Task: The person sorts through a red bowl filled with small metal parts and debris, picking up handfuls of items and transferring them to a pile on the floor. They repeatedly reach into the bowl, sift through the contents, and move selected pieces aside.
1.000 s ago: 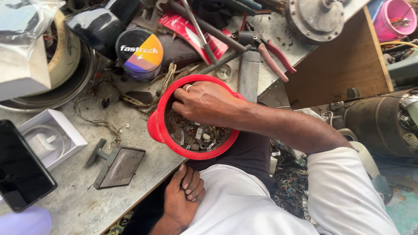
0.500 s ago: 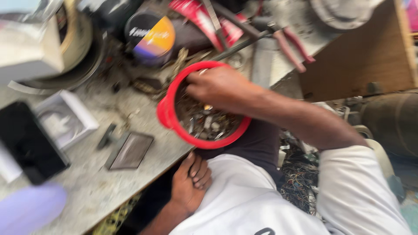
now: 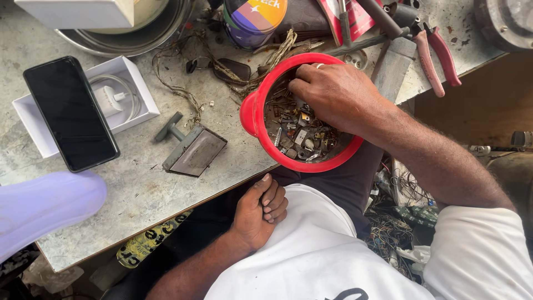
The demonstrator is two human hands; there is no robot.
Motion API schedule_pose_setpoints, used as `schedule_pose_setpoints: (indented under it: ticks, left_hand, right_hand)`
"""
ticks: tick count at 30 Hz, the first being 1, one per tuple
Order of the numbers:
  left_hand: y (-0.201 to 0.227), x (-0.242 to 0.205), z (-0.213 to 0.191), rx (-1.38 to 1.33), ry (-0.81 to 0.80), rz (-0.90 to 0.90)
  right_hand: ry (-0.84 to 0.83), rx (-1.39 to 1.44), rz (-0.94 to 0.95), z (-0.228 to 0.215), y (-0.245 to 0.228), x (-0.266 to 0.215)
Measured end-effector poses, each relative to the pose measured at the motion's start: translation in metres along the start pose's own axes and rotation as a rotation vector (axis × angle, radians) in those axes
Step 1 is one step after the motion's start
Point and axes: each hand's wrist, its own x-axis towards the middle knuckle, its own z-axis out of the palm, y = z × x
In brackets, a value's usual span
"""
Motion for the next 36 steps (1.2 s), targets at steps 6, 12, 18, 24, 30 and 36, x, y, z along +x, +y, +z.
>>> schedule_pose_setpoints:
  ticks: [6,12,18,24,30,36]
  left_hand:
    - [0.001,-0.004,-0.003,0.003,0.006,0.018]
    - [0.001,-0.005,-0.004,0.039,0.012,0.025]
    - [0.001,-0.007,-0.007,0.043,0.009,0.031]
    - [0.002,-0.009,-0.008,0.033,0.017,0.042]
    - [0.000,-0.011,-0.009,0.027,0.012,0.048]
    - [-0.003,-0.010,-0.008,0.037,-0.006,0.040]
  right_hand:
    - [-0.016,-0.047,-0.044,0.006,0.001,0.004]
    - [0.032,-0.057,-0.059,0.007,-0.003,0.005]
    - [-0.022,-0.068,-0.002,0.007,-0.004,0.006]
    - [-0.024,-0.066,-0.011,0.003,-0.006,0.009]
    - [-0.115,-0.107,0.033,0.001,-0.009,0.011]
    - [-0.172,-0.117,0.025,-0.003,-0.009,0.009]
